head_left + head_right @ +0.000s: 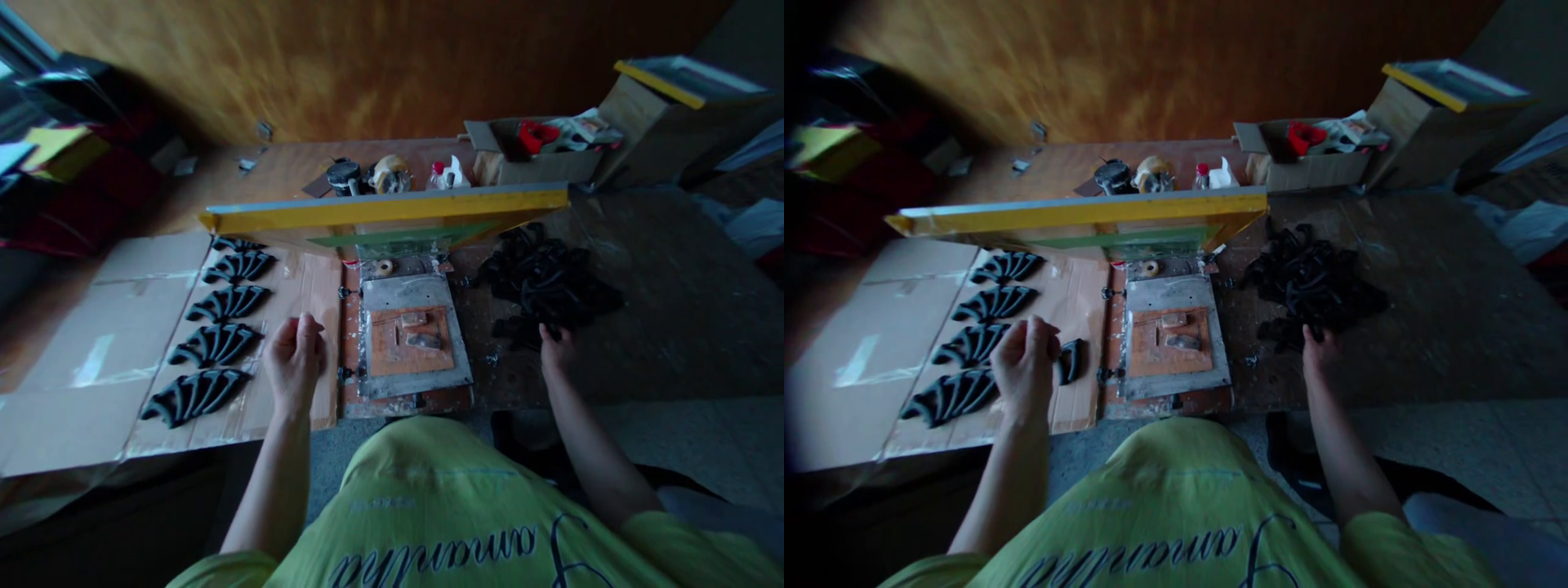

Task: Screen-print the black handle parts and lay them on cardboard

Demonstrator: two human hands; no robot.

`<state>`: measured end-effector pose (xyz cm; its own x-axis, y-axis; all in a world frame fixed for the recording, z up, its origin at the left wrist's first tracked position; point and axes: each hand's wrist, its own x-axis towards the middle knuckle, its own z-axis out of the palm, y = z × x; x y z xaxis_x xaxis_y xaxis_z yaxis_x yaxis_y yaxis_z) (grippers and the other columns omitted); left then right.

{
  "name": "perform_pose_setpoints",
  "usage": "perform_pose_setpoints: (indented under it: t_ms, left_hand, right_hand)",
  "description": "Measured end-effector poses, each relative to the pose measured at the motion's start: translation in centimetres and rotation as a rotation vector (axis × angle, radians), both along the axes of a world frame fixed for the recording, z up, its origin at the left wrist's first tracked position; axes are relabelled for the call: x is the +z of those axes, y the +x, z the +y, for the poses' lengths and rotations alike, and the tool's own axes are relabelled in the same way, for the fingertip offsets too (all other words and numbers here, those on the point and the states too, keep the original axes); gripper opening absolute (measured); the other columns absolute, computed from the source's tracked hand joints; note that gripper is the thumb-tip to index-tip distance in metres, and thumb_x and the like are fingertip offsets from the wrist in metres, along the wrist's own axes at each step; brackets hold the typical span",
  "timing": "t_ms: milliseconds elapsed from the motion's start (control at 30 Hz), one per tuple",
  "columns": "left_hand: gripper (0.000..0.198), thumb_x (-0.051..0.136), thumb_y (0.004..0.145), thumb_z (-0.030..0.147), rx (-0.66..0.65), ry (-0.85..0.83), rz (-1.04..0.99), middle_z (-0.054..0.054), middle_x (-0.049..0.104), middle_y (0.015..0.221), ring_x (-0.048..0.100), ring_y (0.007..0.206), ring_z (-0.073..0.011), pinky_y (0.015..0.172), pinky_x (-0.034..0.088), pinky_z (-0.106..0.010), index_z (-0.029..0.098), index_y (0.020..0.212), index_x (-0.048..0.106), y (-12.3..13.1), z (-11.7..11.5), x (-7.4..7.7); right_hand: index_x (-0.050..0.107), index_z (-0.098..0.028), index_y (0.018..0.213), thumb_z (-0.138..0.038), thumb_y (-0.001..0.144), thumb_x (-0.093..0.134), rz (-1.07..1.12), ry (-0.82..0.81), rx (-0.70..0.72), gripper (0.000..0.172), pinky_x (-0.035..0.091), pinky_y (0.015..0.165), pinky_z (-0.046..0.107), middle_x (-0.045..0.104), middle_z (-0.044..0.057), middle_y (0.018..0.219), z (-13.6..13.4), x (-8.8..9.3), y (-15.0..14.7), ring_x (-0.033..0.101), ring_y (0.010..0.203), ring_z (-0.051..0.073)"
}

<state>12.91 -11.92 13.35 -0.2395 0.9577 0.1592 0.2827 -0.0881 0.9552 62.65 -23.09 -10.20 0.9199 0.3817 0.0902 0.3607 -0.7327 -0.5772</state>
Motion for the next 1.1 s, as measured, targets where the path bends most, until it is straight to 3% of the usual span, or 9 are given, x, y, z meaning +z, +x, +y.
perform_pose_setpoints:
  t_ms: [100, 167, 367, 533, 700, 800, 933, 1033, 1100]
  left_hand:
    - [0.039, 0.053, 0.09, 0.05, -0.078, -0.038, 0.028, 0.005, 0.046, 0.05, 0.039, 0.043, -0.0064, 0.043, 0.03, -0.019, 0.017, 0.07, 0.058, 1.0, 0.5, -0.9]
    - [0.04, 0.052, 0.09, 0.052, -0.128, -0.062, 0.053, 0.004, 0.046, 0.052, 0.04, 0.045, -0.0069, 0.045, 0.031, -0.019, 0.017, 0.07, 0.058, 1.5, 0.9, -1.6]
    - [0.041, 0.051, 0.09, 0.053, -0.261, -0.093, 0.106, 0.003, 0.048, 0.053, 0.043, 0.05, -0.009, 0.05, 0.034, -0.02, 0.018, 0.07, 0.058, 2.4, 1.4, -3.0]
    - [0.042, 0.051, 0.089, 0.055, -0.275, -0.118, 0.104, 0.003, 0.048, 0.053, 0.043, 0.049, -0.0094, 0.05, 0.033, -0.02, 0.018, 0.072, 0.058, 2.2, 1.5, -3.6]
    - [0.042, 0.052, 0.089, 0.056, -0.219, -0.146, 0.065, 0.003, 0.048, 0.053, 0.039, 0.046, -0.0086, 0.045, 0.029, -0.021, 0.019, 0.071, 0.058, 0.9, 1.6, -3.8]
    - [0.041, 0.052, 0.089, 0.055, -0.189, -0.143, 0.023, 0.003, 0.046, 0.052, 0.04, 0.046, -0.0087, 0.045, 0.03, -0.02, 0.019, 0.07, 0.058, 0.0, 1.7, -3.9]
    - [0.04, 0.052, 0.09, 0.053, -0.162, -0.121, -0.018, 0.003, 0.045, 0.051, 0.04, 0.046, -0.0079, 0.045, 0.031, -0.02, 0.018, 0.072, 0.059, -0.6, 2.0, -4.0]
    - [0.039, 0.053, 0.09, 0.053, -0.16, -0.092, -0.064, 0.004, 0.046, 0.051, 0.039, 0.045, -0.0071, 0.045, 0.03, -0.02, 0.018, 0.074, 0.058, -0.2, 2.8, -3.3]
    - [0.035, 0.055, 0.089, 0.053, -0.146, -0.034, -0.122, 0.005, 0.047, 0.051, 0.039, 0.044, -0.0072, 0.044, 0.029, -0.02, 0.019, 0.083, 0.059, 0.5, 3.8, -2.3]
  right_hand:
    - [0.066, -0.02, 0.112, -0.054, 0.074, 0.062, 0.003, -0.027, -0.058, 0.051, 0.036, 0.102, 0.05, 0.054, 0.015, 0.122, 0.2, 1.2, -2.2, 0.046, 0.118, 0.033]
    - [0.066, -0.021, 0.115, -0.051, 0.074, 0.063, -0.009, -0.044, -0.006, 0.051, 0.035, 0.103, 0.049, 0.051, 0.015, 0.127, 0.2, 2.1, -3.3, 0.044, 0.12, 0.032]
    - [0.068, -0.023, 0.115, -0.037, 0.084, 0.054, -0.287, -0.167, 0.294, 0.036, 0.03, 0.104, 0.055, 0.048, 0.012, 0.138, -0.1, 4.7, -6.5, 0.034, 0.127, 0.034]
    - [0.07, -0.019, 0.1, -0.033, 0.085, 0.056, -0.478, -0.243, 0.7, 0.026, 0.026, 0.106, 0.058, 0.053, 0.016, 0.131, 0.9, 5.7, -8.2, 0.028, 0.132, 0.035]
    - [0.068, -0.016, 0.089, -0.017, 0.081, 0.052, -0.465, -0.292, 0.745, 0.019, 0.025, 0.108, 0.056, 0.055, 0.017, 0.124, 2.1, 5.6, -7.8, 0.027, 0.133, 0.033]
    - [0.064, -0.015, 0.094, -0.017, 0.081, 0.049, -0.377, -0.167, 0.727, 0.02, 0.029, 0.107, 0.055, 0.058, 0.019, 0.119, 3.1, 5.9, -7.9, 0.034, 0.131, 0.032]
    - [0.055, -0.016, 0.108, -0.033, 0.088, 0.046, 0.004, 0.087, 0.73, 0.028, 0.045, 0.091, 0.045, 0.062, 0.016, 0.107, 5.5, 6.9, -10.7, 0.056, 0.105, 0.028]
    - [0.052, -0.021, 0.112, -0.045, 0.086, 0.055, 0.224, 0.216, 0.943, 0.035, 0.048, 0.086, 0.039, 0.063, 0.009, 0.107, 7.7, 7.9, -15.3, 0.06, 0.098, 0.024]
    - [0.055, -0.023, 0.11, -0.044, 0.087, 0.056, 0.27, 0.191, 1.146, 0.032, 0.048, 0.082, 0.035, 0.064, 0.005, 0.103, 8.8, 8.6, -18.5, 0.061, 0.095, 0.022]
